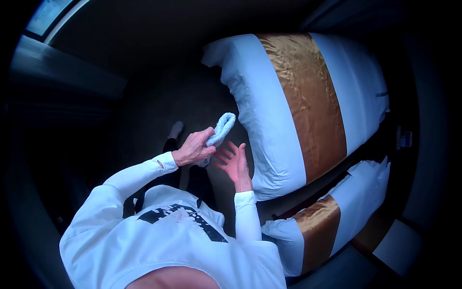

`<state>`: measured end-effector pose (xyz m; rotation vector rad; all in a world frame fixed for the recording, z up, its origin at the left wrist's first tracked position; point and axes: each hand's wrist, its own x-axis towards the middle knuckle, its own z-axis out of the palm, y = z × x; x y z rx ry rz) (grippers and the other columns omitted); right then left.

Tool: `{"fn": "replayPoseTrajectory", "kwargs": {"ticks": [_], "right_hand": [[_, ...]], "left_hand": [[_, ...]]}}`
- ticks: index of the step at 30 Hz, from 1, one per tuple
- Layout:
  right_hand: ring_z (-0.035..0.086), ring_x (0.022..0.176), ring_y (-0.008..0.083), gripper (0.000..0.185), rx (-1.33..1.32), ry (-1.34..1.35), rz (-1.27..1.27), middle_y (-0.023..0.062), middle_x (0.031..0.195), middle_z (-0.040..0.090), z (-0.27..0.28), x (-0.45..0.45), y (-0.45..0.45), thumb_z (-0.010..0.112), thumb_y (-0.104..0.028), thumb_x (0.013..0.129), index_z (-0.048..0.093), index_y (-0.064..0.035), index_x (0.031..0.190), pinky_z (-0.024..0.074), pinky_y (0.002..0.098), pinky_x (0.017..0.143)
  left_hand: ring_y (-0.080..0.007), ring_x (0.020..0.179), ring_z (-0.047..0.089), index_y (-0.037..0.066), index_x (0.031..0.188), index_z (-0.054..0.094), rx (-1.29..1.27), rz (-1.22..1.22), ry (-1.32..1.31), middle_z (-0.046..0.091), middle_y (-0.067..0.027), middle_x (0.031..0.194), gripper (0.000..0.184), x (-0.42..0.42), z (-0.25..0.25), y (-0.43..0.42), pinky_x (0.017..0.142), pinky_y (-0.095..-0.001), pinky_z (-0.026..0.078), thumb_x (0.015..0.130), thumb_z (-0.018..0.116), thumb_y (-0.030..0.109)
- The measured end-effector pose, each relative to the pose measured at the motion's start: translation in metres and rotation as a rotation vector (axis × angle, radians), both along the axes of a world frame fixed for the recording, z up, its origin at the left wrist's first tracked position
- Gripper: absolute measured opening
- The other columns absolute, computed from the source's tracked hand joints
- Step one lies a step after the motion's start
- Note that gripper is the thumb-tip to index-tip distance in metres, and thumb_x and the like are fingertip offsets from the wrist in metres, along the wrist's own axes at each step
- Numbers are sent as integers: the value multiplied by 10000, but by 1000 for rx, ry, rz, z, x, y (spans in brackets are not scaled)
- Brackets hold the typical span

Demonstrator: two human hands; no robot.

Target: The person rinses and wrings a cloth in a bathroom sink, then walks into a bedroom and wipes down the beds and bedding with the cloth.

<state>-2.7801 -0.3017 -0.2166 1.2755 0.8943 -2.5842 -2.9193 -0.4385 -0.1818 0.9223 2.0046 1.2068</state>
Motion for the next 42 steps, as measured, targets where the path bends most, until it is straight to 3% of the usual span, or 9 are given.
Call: {"fn": "replayPoseTrajectory", "kwargs": {"ticks": [3,6,8,13,18,22,26,28,42], "right_hand": [[447,1180,295,813,-260,245,-148,142,1254,478,-28,-6,-11,577,-654,759,397,-76,1301,372,487,975],[561,1018,268,643,74,-151,-220,141,1150,542,-70,-22,-12,708,-125,717,415,17,1271,461,376,889],[574,990,273,611,155,-265,-197,137,1121,558,-118,-17,-10,658,-49,703,423,24,1263,471,371,872],[622,879,250,457,858,-348,401,133,997,639,-151,-47,14,658,-52,658,589,-25,1109,460,323,795],[606,858,248,502,1762,97,1001,94,924,625,-146,-142,57,650,-27,586,634,-91,1084,418,386,768],[582,863,229,339,2507,378,898,75,934,613,-193,-230,85,610,-81,677,645,-160,1004,382,409,772],[525,944,181,158,2750,268,1061,27,894,567,-264,-297,139,594,-126,707,598,-143,864,380,388,792],[519,941,167,132,2786,190,1177,10,866,562,-298,-286,169,592,-126,703,593,-146,834,376,378,796],[535,774,181,155,2625,-523,1063,-15,678,596,-337,95,143,593,-66,540,640,-120,678,350,403,741]], "left_hand": [[-350,802,579,38,955,441,96,-484,-80,535,-198,890,274,19,-46,4,690,-446,465,793,602,191],[-269,858,604,26,1167,494,-79,-773,-509,569,-156,1041,462,-12,-112,4,748,-375,499,853,614,342],[-210,851,602,43,1245,487,-328,-600,-1111,571,-119,1073,507,-76,-153,18,754,-325,497,867,598,362],[-179,954,551,74,1295,437,-384,-16,-1020,487,-87,1214,574,-186,-310,57,786,-302,469,835,631,357],[-199,895,627,88,1447,-18,-231,253,-1223,348,-220,1356,895,-235,-452,141,660,-292,557,850,632,235],[-273,1047,589,2,1425,48,-12,449,-1405,392,-226,1337,716,-245,-522,197,826,-368,543,912,527,144],[-209,1091,557,68,1290,410,559,126,-1432,557,-93,1180,385,-243,-563,212,950,-346,458,925,507,139],[-216,958,618,-4,1189,473,365,307,-1331,590,-105,1085,330,-250,-596,234,852,-313,521,902,556,137],[-195,796,661,-51,1056,522,499,146,-1085,616,-101,905,305,-260,-621,239,682,-266,553,869,620,169]]}}
